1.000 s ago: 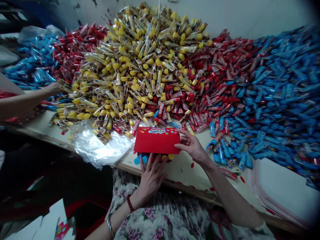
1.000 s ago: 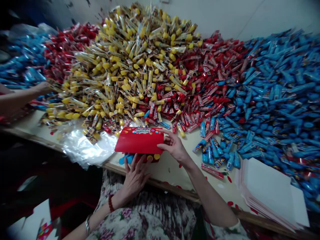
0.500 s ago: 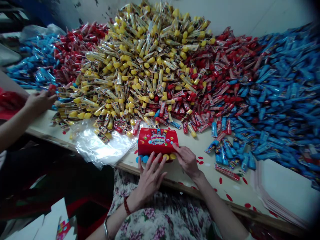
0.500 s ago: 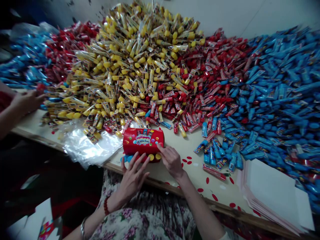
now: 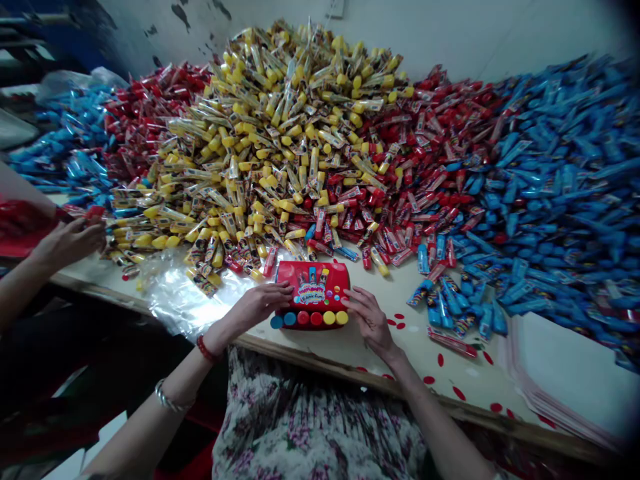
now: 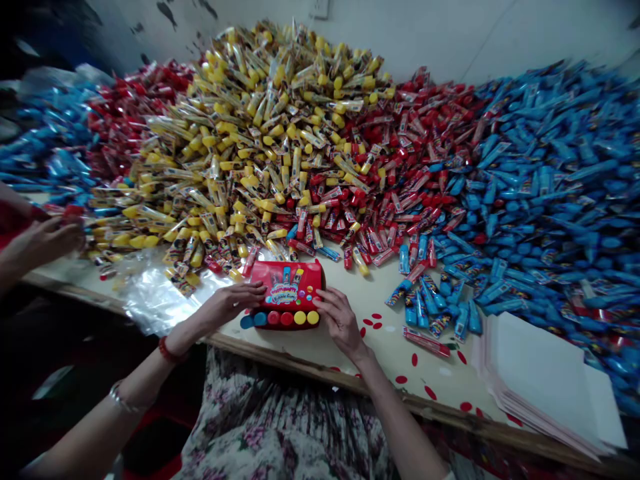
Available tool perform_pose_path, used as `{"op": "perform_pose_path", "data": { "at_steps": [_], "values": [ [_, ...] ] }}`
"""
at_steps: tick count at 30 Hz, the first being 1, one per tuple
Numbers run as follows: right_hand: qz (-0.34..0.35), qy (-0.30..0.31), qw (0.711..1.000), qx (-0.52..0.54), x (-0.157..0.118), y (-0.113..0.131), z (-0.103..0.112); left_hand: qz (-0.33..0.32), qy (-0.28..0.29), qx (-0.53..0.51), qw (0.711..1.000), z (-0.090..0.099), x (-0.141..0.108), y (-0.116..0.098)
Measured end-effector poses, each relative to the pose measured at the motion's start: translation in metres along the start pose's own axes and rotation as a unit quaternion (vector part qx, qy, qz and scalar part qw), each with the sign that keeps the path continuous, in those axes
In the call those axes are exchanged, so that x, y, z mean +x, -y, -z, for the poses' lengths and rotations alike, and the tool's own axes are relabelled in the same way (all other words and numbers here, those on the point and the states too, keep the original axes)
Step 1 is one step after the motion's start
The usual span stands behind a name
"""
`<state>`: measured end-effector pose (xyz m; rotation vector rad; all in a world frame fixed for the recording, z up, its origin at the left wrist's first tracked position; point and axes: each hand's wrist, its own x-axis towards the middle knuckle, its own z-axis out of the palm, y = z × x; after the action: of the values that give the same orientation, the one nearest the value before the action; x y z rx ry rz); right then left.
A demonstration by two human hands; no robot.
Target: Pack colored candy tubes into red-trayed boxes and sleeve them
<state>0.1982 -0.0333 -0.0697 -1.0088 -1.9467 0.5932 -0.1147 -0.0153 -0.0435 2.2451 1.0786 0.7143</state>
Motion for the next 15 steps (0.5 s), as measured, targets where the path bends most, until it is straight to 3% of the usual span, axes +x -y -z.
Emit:
{"op": "perform_pose_path", "data": {
  "at_steps": [2, 4, 6, 7, 10, 12, 15],
  "values": [
    [-0.087, -0.072, 0.992, 0.063, -0.013, 0.004, -0.009, 0.032, -0.038, -0.035, 0.998, 0.001, 0.006, 0.003],
    [-0.179, -0.147, 0.965, 0.12, -0.031, 0.009, -0.025, 0.07, -0.113, -0.036, 0.99, 0.005, 0.015, 0.011],
    [-0.249, -0.17, 0.94, 0.157, -0.052, 0.012, -0.046, 0.104, -0.176, -0.022, 0.979, 0.009, 0.023, 0.024],
    [-0.273, -0.158, 0.935, 0.165, -0.063, 0.014, -0.058, 0.118, -0.181, -0.027, 0.976, 0.011, 0.026, 0.031],
    [-0.303, -0.105, 0.933, 0.166, -0.085, 0.016, -0.091, 0.172, -0.085, -0.13, 0.973, 0.014, 0.03, 0.048],
    [-0.307, -0.087, 0.932, 0.171, -0.088, 0.014, -0.103, 0.212, -0.017, -0.213, 0.954, 0.012, 0.03, 0.05],
    [-0.328, -0.118, 0.919, 0.185, -0.075, 0.001, -0.101, 0.255, -0.015, -0.263, 0.93, 0.006, 0.03, 0.036]
  ]
}}
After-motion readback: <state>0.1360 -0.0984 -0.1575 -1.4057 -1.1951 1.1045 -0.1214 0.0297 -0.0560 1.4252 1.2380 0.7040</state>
